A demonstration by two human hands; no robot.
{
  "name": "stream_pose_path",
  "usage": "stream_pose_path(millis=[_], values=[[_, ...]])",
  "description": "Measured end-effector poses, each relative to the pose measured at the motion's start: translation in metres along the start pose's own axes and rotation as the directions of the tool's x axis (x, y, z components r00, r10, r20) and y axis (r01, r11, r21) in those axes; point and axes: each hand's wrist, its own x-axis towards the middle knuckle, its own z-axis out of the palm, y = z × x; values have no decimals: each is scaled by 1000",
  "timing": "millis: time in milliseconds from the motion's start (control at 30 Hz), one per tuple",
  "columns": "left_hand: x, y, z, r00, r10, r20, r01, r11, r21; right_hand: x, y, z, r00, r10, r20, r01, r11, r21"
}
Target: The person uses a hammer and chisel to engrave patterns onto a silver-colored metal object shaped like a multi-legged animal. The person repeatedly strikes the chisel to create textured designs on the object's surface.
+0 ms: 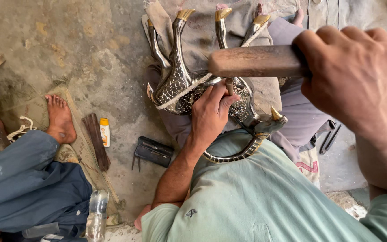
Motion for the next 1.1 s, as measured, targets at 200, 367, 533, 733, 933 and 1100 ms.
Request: stream_pose_path(millis=[200, 367, 533, 733, 933, 1100], values=[[-2, 2, -1, 999, 36, 41, -36, 999, 10, -2, -4, 8, 991, 71, 113, -80, 994, 79], [-13, 1, 1, 998, 55, -13, -56, 998, -29, -15, -4, 7, 994, 87, -59, -61, 937, 345], [-23, -9, 9, 994, 98, -40, -99, 995, -19, -26, -18, 0, 974, 133, -181, -84, 964, 252], [-35, -25, 10, 957, 288, 47, -291, 949, 117, -48, -11, 7, 978, 37, -206, -13, 993, 117], [-13, -12, -10, 982, 141, -129, -152, 985, -83, -88, 10, 54, 863, 503, 45, -428, 682, 593], [15, 5, -17, 994, -23, -105, 0, 977, -212, -115, 18, 88, 695, 678, 238, -693, 544, 472]])
